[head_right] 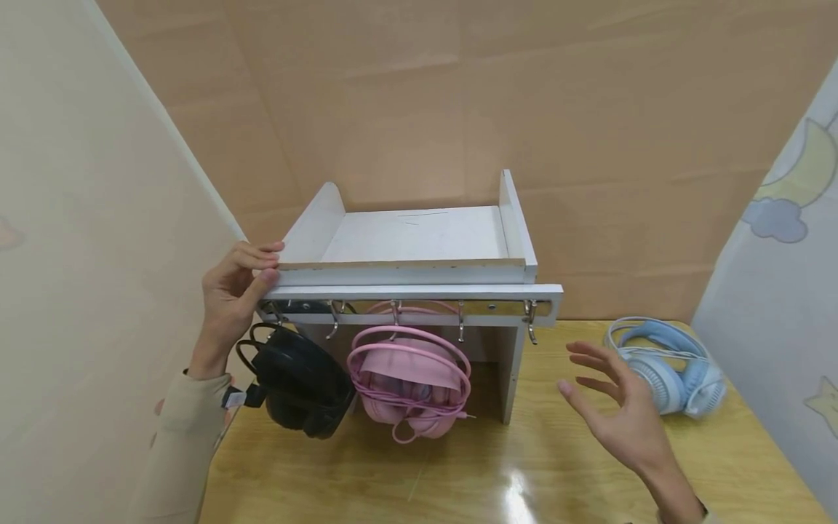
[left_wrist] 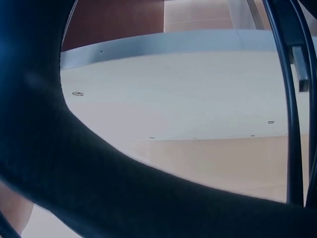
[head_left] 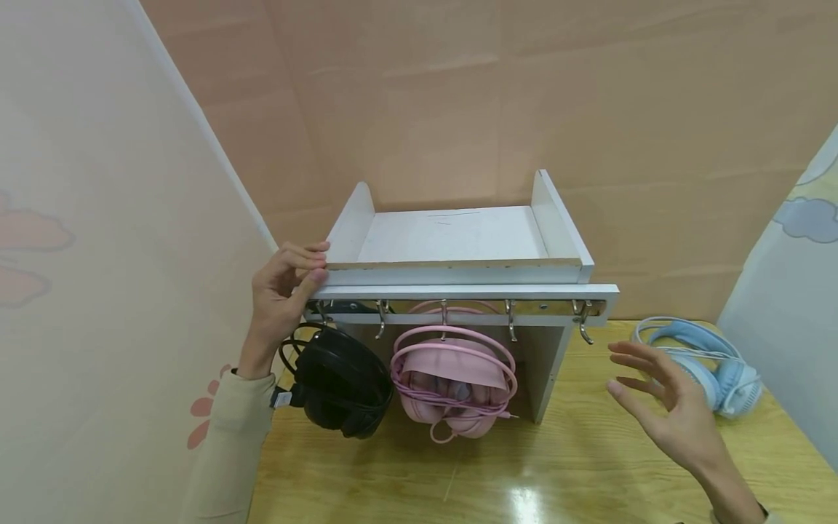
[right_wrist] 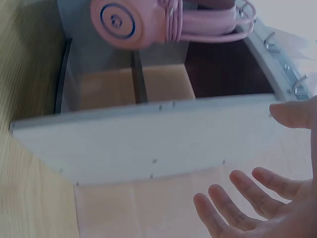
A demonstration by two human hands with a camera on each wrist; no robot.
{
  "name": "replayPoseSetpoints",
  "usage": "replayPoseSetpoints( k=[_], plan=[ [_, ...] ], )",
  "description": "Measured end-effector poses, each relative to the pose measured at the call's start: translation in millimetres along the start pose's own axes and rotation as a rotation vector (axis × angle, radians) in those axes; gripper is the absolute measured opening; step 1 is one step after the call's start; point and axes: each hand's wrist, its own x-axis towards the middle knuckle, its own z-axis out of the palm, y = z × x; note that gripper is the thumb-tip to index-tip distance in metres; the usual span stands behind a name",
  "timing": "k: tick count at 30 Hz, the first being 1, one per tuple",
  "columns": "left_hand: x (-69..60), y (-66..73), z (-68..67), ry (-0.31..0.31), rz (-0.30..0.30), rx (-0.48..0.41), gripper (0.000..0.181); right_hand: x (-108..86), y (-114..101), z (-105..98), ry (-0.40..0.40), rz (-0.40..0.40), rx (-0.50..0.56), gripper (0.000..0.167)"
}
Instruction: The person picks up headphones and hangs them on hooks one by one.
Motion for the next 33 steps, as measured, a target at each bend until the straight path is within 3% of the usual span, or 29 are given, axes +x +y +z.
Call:
replayPoseSetpoints(
  k=[14, 24, 33],
  plan=[
    [0.6, -0.4, -0.6, -0.001, -0.001, 0.015, 0.015, 4.9, 35.8, -36.5, 0.110, 0.072, -0.114, 0.058],
    [0.8, -0.8, -0.5, -0.011, 0.001, 0.024, 0.013, 11.0, 37.0, -50.6, 0.111, 0.099, -0.181, 0.057],
    [0.4, 1.7, -1.4, -0.018, -0.006, 0.027, 0.011, 31.4, 47.9, -64.4, 0.092, 0.095, -0.218, 0.054]
  ],
)
